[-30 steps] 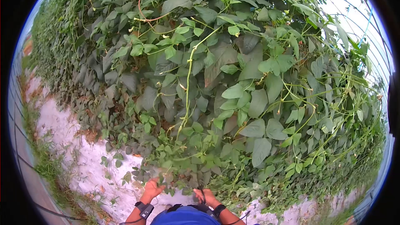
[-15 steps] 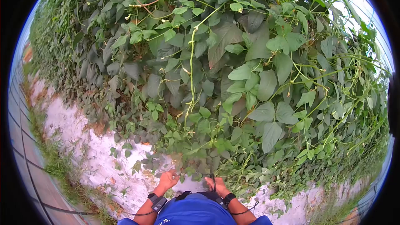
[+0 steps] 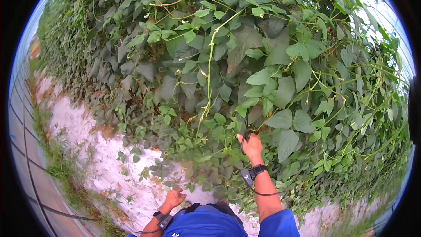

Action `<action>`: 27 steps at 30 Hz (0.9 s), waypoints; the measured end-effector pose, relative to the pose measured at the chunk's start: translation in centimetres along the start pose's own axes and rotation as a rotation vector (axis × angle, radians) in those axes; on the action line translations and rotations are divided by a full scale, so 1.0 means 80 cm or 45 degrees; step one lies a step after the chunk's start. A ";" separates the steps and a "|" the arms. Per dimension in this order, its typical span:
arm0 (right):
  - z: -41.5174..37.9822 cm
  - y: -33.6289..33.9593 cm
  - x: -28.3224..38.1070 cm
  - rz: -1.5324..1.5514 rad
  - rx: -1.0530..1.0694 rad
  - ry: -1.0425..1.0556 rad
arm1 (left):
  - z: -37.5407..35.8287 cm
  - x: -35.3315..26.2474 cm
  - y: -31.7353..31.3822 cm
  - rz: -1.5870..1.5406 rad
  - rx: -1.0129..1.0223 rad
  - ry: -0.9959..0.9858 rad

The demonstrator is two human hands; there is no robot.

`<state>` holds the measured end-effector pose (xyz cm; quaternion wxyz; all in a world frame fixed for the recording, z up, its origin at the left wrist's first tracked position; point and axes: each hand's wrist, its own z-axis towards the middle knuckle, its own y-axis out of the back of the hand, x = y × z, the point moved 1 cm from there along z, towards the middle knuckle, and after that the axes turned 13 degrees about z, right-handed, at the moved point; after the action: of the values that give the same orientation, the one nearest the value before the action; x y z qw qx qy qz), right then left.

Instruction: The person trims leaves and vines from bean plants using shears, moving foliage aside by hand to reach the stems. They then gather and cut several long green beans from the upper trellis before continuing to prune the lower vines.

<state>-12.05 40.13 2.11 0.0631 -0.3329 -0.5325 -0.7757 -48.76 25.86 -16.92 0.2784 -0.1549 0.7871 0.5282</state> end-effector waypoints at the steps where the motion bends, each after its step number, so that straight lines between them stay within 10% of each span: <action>1: 0.017 0.004 0.010 0.002 0.000 0.016 | -0.004 0.002 0.001 -0.016 -0.005 0.015; 18: 0.017 -0.027 0.008 0.419 0.059 0.195 | -0.017 0.032 -0.014 -0.065 -0.064 0.056; 27: -0.074 -0.057 0.016 0.303 0.634 0.149 | 0.020 -0.012 0.008 -0.027 -0.010 -0.166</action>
<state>-17.74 37.25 -2.00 0.2643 -0.3219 -0.6593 -0.6260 -47.90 27.55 -16.29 0.3340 -0.1297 0.7636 0.5371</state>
